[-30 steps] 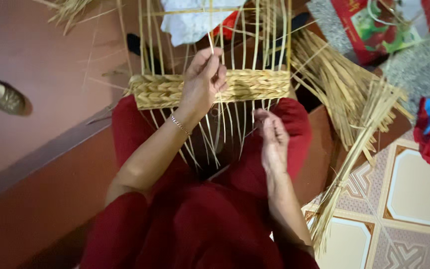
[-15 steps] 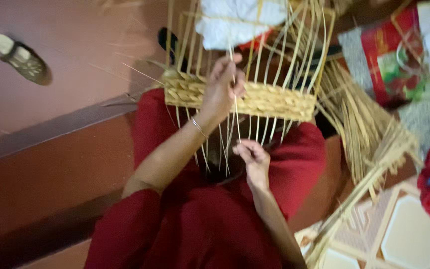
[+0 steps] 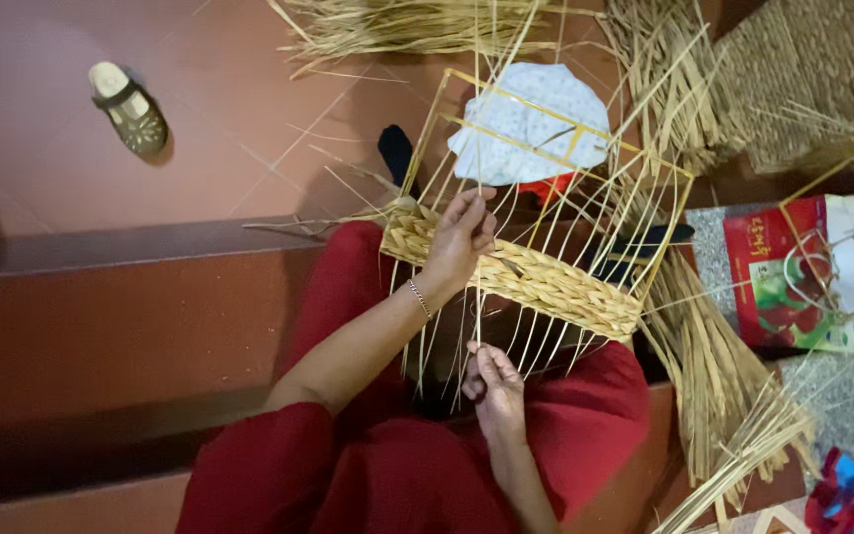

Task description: The person sits on the floor weaving a basket, interlacing flat straw strips around the vertical spokes of a bamboo frame to build up the woven side band, pulling each strip tight and tucking ends as they work around the frame.

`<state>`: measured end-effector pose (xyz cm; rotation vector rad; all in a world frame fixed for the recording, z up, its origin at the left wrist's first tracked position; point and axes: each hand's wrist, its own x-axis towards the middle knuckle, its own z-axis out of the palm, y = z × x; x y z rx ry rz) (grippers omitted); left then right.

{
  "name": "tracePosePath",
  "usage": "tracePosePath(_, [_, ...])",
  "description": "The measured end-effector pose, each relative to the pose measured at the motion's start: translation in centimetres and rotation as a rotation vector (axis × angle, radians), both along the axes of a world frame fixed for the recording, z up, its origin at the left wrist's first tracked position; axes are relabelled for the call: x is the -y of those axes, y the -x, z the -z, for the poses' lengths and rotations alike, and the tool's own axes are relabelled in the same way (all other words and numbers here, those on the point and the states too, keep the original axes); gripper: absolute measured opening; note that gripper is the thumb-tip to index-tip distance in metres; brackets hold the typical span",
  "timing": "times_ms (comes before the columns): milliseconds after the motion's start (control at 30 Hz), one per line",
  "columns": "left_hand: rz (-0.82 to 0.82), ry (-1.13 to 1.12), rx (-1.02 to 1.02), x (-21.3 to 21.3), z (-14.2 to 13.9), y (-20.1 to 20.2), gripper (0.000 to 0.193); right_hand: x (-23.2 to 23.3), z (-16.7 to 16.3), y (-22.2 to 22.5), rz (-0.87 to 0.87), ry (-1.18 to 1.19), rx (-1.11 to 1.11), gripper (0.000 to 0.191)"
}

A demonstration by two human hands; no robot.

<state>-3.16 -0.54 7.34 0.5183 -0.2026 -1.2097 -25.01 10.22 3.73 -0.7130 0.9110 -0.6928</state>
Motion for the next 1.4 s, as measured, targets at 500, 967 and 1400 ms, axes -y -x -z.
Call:
tracePosePath(500, [-0.466, -0.123, -0.198, -12.2, 7.7, -14.2, 0.020, 8.3, -1.1, -11.8, -0.605, 1.071, -0.511, 0.011])
tracePosePath(967, [-0.457, -0.253, -0.301, -13.0, 9.6, -13.7, 0.017, 16.4, -1.5, -32.0, -1.083, 1.648, -1.155, 0.014])
tracePosePath(1400, [-0.392, -0.288, -0.090, -13.2, 7.2, -12.6, 0.016, 16.5, -1.2, -34.9, -1.298, 1.577, -1.112, 0.023])
